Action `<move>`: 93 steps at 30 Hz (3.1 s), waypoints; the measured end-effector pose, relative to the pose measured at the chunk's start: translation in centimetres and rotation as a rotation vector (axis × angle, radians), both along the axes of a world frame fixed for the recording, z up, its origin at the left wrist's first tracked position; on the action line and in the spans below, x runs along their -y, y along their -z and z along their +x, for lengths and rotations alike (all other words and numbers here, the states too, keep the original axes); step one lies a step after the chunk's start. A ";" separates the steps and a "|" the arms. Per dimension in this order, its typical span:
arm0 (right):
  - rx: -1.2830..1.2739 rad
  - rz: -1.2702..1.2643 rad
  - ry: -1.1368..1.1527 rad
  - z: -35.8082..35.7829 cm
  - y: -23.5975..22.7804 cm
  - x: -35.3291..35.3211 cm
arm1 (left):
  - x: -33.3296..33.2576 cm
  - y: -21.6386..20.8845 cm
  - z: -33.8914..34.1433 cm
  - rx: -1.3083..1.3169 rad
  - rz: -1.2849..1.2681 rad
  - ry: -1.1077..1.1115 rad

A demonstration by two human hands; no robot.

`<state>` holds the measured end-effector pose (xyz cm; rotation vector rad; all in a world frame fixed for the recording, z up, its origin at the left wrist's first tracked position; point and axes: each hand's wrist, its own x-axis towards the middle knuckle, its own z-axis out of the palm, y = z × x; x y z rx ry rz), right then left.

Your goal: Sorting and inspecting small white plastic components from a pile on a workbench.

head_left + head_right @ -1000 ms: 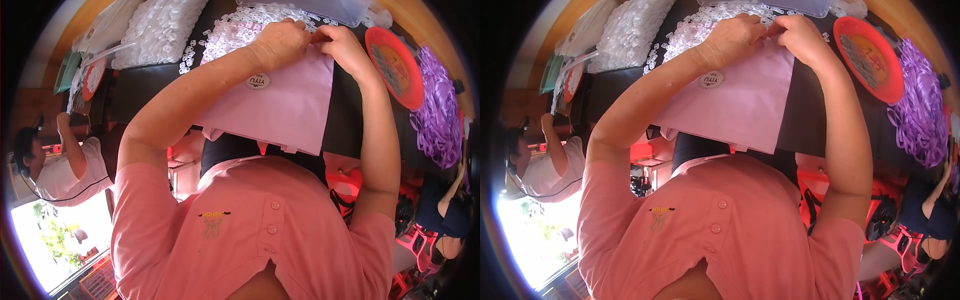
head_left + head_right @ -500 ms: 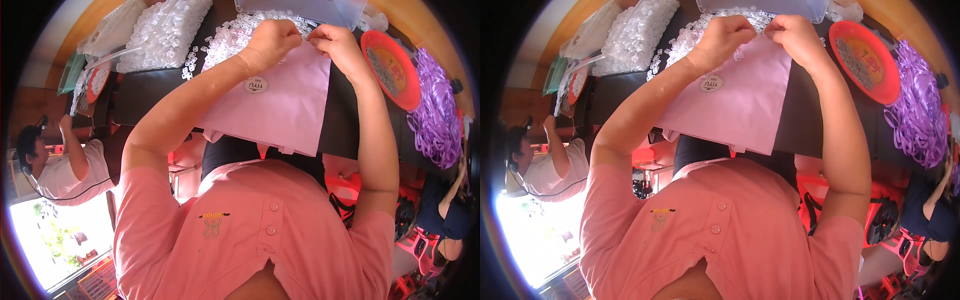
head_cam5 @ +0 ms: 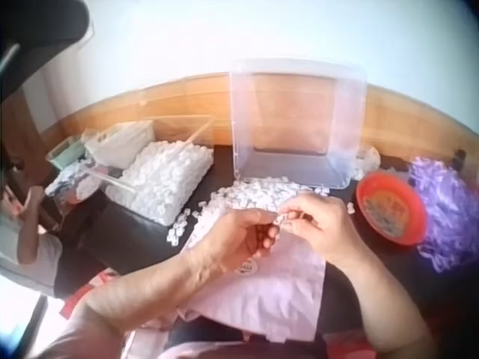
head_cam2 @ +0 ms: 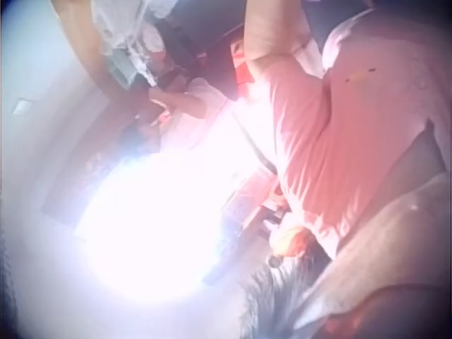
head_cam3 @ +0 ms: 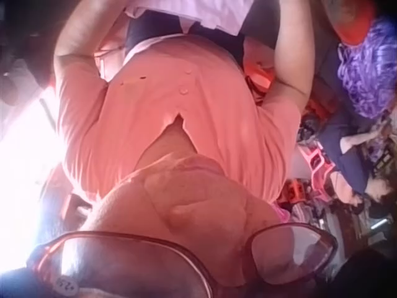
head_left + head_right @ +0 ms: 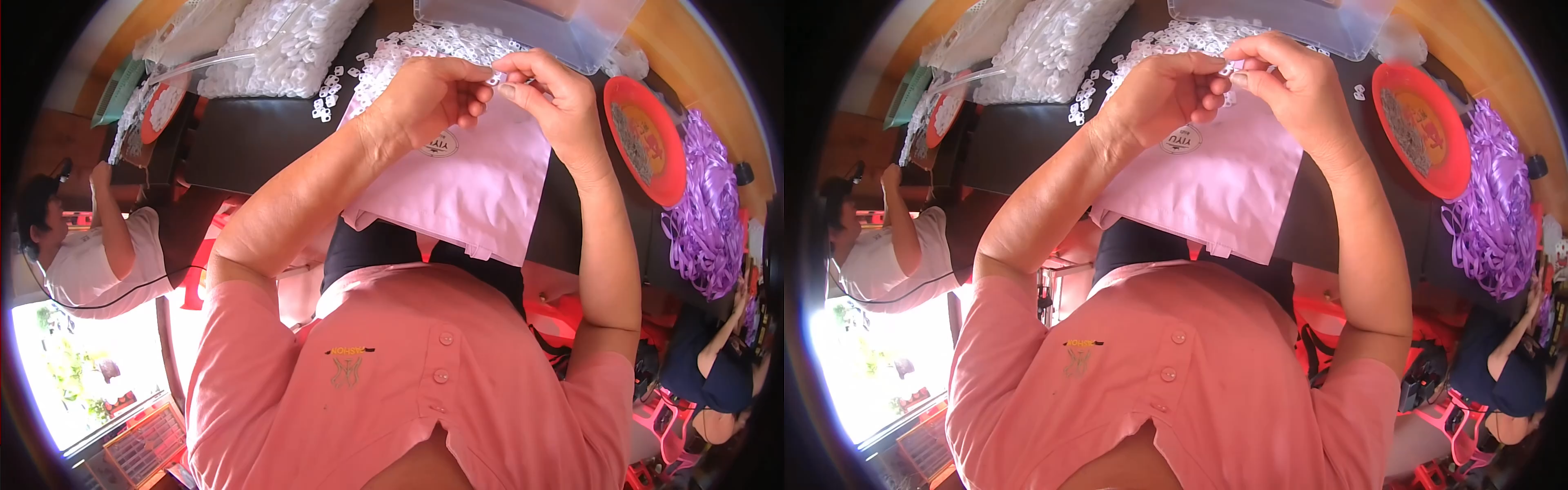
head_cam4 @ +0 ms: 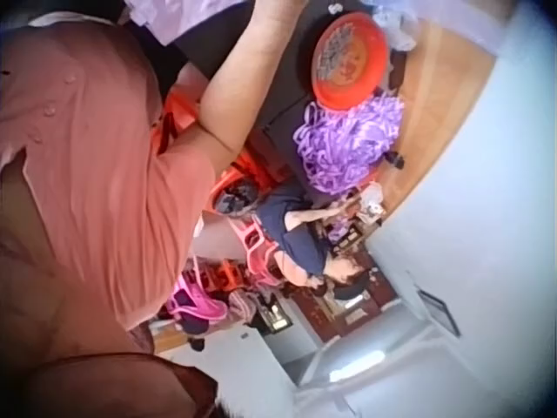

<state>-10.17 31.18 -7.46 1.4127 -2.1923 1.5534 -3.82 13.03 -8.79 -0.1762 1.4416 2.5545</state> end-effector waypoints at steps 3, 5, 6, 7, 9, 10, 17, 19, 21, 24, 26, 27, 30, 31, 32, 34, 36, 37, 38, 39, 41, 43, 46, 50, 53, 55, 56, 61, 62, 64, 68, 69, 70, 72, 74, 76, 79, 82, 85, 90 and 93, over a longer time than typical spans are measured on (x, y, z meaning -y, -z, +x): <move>-0.183 0.013 0.013 -0.2 0.1 0.1 | 0.1 0.2 0.2 -0.001 -0.001 0.036; -0.183 0.001 0.041 -0.1 0.4 0.2 | 0.1 0.4 0.3 -0.016 -0.006 0.053; -0.183 -0.015 0.071 -0.1 0.6 0.3 | 0.1 0.5 0.4 -0.030 -0.014 0.034; -0.181 -0.010 0.071 -0.2 0.7 0.3 | 0.0 0.5 0.4 -0.045 -0.022 0.017; 0.142 0.009 0.125 -0.3 0.9 0.2 | -0.3 0.5 0.6 -0.086 -0.068 -0.033; 0.146 0.016 0.127 -0.2 0.9 0.2 | -0.4 0.6 0.7 -0.128 -0.118 -0.085; 0.404 -0.001 0.058 0.8 0.8 1.2 | 0.2 1.8 0.2 -0.184 -0.039 -0.145; 0.348 -0.004 0.038 0.2 1.4 1.1 | 0.4 1.7 0.2 -0.184 -0.030 -0.146; 0.054 0.206 0.147 -0.9 1.8 0.1 | 0.4 1.5 0.2 -0.210 -0.037 -0.245; -0.127 0.508 0.260 -1.0 0.6 -0.8 | 0.8 2.4 -0.3 -0.209 -0.036 -0.322; -0.154 0.600 0.271 -0.9 -0.4 -1.1 | 0.7 2.5 -0.3 -0.203 -0.051 -0.316; -0.178 0.682 0.279 -0.7 -0.7 -1.3 | 0.7 2.5 -0.3 -0.196 -0.075 -0.312; -0.285 0.670 0.286 -0.2 -0.1 -2.1 | 0.8 2.3 -0.2 -0.192 -0.026 -0.278; -0.292 0.675 0.287 -0.2 0.5 -2.5 | 0.8 2.2 -0.2 -0.198 -0.019 -0.279; -0.322 0.603 0.303 -0.3 1.3 -2.9 | 0.7 2.2 -0.2 -0.185 -0.003 -0.266; -0.380 0.507 0.331 -0.2 2.5 -3.3 | 0.6 2.2 -0.2 -0.173 0.014 -0.252; -0.409 0.484 0.325 -0.5 3.2 -3.2 | 0.5 2.2 0.0 -0.180 -0.045 -0.242; -0.438 0.457 0.317 -0.6 3.5 -3.2 | 0.5 2.2 0.1 -0.181 -0.045 -0.243; -0.438 0.457 0.315 -0.5 3.8 -3.2 | 0.4 2.3 0.1 -0.167 -0.084 -0.234; -0.434 0.436 0.305 -0.4 4.0 -3.1 | 0.3 2.3 0.2 -0.152 -0.124 -0.226; -0.433 0.412 0.294 -0.5 4.4 -3.0 | 0.0 2.0 0.4 -0.157 -0.127 -0.218; -0.467 0.396 0.288 -0.7 4.6 -3.3 | -0.2 1.9 0.4 -0.161 -0.132 -0.210; -0.658 0.424 0.298 -1.0 4.9 -3.0 | -0.2 1.9 0.4 -0.167 -0.149 -0.162; -0.733 0.513 0.328 -0.4 4.2 -2.7 | -0.2 2.2 0.3 -0.157 -0.146 -0.148; -0.283 0.334 0.267 0.2 2.2 -2.2 | -0.2 1.9 0.5 -0.151 -0.126 -0.159; 0.088 0.223 0.194 0.7 0.8 -1.3 | -0.2 1.7 0.6 -0.156 -0.120 -0.172; 0.085 0.220 0.194 0.6 0.9 -0.9 | -0.2 1.7 0.7 -0.159 -0.127 -0.181; 0.570 0.005 0.041 0.7 1.7 0.9 | -0.1 2.0 0.5 -0.186 -0.133 -0.224; 0.572 0.003 0.038 1.0 1.7 1.2 | -0.2 1.9 0.5 -0.192 -0.134 -0.230; 0.578 -0.044 0.061 1.3 1.4 1.6 | -0.2 1.9 0.6 -0.198 -0.137 -0.237; 0.561 -0.076 0.007 1.1 1.2 1.6 | -0.2 2.0 0.5 -0.200 -0.143 -0.246; 0.515 -0.075 0.032 1.2 1.1 1.6 | -0.2 2.1 0.5 -0.199 -0.142 -0.251; 0.469 -0.074 0.057 1.4 1.1 1.6 | -0.2 2.0 0.6 -0.198 -0.142 -0.251; 0.452 -0.068 0.066 1.6 0.8 1.5 | -0.4 1.7 0.6 -0.215 -0.185 -0.262; 0.435 -0.064 0.075 1.9 0.7 1.6 | -0.5 1.8 0.6 -0.220 -0.192 -0.269; 0.423 -0.073 0.080 2.0 0.8 1.6 | -0.6 1.9 0.7 -0.225 -0.198 -0.275; 0.420 -0.053 0.095 1.9 0.7 1.4 | -0.7 1.9 0.7 -0.243 -0.239 -0.301; 0.422 -0.055 0.115 2.0 0.7 1.3 | -0.9 1.6 0.9 -0.266 -0.289 -0.309; 0.400 -0.063 0.114 2.2 0.7 1.2 | -1.0 1.5 1.1 -0.272 -0.313 -0.315; 0.410 -0.087 0.120 2.1 0.8 1.2 | -1.1 1.3 1.3 -0.284 -0.381 -0.314; 0.398 -0.063 0.119 2.2 0.6 1.2 | -1.2 1.3 1.3 -0.290 -0.401 -0.319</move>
